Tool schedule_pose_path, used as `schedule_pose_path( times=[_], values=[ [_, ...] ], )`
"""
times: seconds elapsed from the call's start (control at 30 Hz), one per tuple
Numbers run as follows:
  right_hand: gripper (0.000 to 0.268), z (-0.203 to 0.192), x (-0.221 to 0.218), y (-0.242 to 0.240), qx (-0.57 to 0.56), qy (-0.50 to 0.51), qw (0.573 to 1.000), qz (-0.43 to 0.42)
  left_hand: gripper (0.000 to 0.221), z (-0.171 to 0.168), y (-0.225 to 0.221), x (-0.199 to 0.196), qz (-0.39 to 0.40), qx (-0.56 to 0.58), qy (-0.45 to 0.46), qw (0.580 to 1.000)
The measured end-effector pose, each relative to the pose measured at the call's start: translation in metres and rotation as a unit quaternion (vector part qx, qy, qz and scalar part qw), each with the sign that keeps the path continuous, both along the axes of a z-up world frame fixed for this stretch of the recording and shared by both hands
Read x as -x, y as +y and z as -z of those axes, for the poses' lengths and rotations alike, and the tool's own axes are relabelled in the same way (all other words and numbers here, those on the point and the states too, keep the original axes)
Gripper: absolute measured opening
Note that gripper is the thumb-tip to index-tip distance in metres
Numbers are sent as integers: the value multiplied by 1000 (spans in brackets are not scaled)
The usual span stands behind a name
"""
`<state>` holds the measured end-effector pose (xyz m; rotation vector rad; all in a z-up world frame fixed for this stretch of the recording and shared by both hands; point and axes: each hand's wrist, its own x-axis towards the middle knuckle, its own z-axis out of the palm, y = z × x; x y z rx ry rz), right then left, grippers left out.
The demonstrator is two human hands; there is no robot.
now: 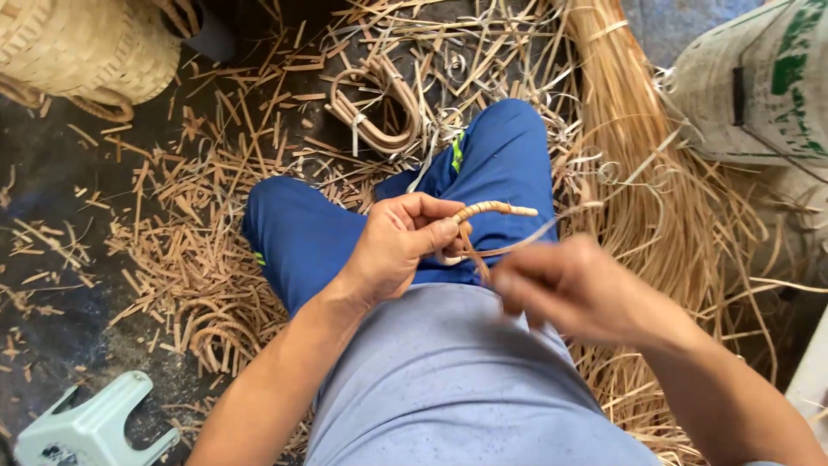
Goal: The person sits on the floor and wraps thin rattan binding strips tightly around a bent rattan frame piece, winding the strip along the curved frame and pulling each wrap tight by hand. They occasionally reach for new strips from a pile beside them and continue binding along the frame.
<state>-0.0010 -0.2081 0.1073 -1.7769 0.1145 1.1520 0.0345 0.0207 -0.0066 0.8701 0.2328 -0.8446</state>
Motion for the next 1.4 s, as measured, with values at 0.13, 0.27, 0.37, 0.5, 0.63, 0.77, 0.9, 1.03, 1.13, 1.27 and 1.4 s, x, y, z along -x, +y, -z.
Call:
schedule_pose_path(
  times=[0.13,0.27,0.37,0.5,0.63,0.77,0.9,1.03,1.13,1.27,1.4],
  values=[
    [20,18,-16,6,102,-457,881,-70,18,6,-3,-3,6,-3,-5,1000],
    [38,7,-33,23,105,-723,660,-175,18,6,0,-1,11,6,-6,1000],
    [29,14,-38,12,44,-702,681,-206,17,4,-2,4,28,22,-4,999],
    [18,32,-47,2,17,-620,755,-216,11,-2,-5,12,104,-28,-104,989],
    [10,50,-56,7,-2,-388,920,-44,8,-14,-5,22,62,-113,-125,984],
    [22,65,-64,10,-55,-41,993,96,14,-33,-8,21,2,-121,-137,983],
    [27,73,-60,12,-73,-28,993,84,21,-28,-4,23,20,-215,-318,923],
    [16,57,-38,19,12,-265,959,103,20,-27,-4,11,6,-281,-391,876],
    [15,44,-14,33,42,-508,855,91,16,-27,1,1,-19,-313,-361,878],
    [39,34,3,59,157,-618,771,-2,12,-27,-3,-2,-22,-328,-360,873],
    [42,63,16,67,195,-592,782,-3,12,-27,-3,1,-37,-359,-431,827]
  ],
)
